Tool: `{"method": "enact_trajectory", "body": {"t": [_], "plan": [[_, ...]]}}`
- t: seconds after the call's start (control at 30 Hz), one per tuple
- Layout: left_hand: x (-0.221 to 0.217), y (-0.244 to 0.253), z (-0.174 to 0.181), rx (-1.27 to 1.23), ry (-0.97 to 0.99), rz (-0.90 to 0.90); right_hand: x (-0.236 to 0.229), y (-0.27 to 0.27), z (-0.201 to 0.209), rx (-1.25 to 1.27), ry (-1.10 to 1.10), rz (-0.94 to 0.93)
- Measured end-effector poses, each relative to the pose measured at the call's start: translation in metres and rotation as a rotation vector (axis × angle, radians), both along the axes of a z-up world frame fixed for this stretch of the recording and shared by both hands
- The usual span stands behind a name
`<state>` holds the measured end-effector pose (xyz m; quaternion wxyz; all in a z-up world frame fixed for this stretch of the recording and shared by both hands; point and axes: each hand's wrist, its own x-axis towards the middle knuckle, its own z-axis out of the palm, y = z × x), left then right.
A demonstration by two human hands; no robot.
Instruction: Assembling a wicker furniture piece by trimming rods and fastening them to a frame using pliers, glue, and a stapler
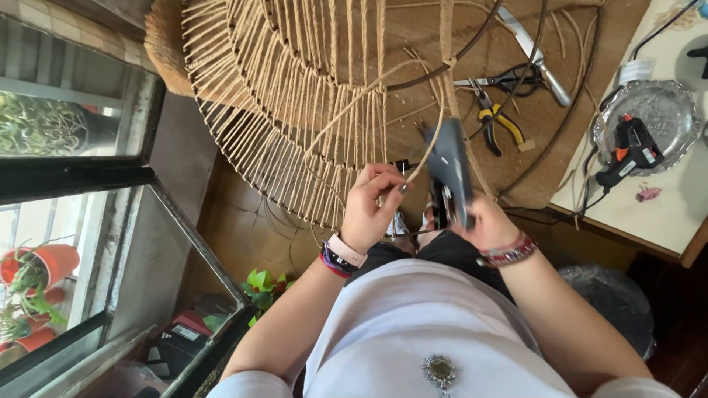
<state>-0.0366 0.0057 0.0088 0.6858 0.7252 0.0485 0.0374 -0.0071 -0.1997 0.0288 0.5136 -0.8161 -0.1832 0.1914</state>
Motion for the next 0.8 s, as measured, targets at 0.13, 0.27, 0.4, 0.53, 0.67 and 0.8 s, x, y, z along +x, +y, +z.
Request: {"method": "enact_trajectory", "body": {"t": [0.13,0.27,0.4,0.53,0.67,0.8], "plan": [[-0.003,-0.008,-0.01,0.034,-0.001,-0.018,-0.032,-0.039,-0.023,0.732,0.867,-0.335],[0.004,-0.011,-0.002,0.192,-0.015,0.043,-0.022,-0.071,-0.058,0.211,0.401,-0.157],[0.001,-0.013,-0.01,0.229,-0.039,0.09,-0.023,-0.087,-0.109,-0.235,0.02,-0.033],[-0.002,-0.01,-0.013,0.201,-0.026,0.125,-0.018,-0.065,-0.103,-0.192,0.008,-0.007],[-0.001,-0.005,-0.012,0.143,-0.036,0.127,-0.011,-0.037,-0.083,-0.06,-0.067,0.039],[0.0,-0.002,-0.011,0.142,-0.05,0.135,-0.005,-0.021,-0.075,0.003,-0.101,0.032]]}}
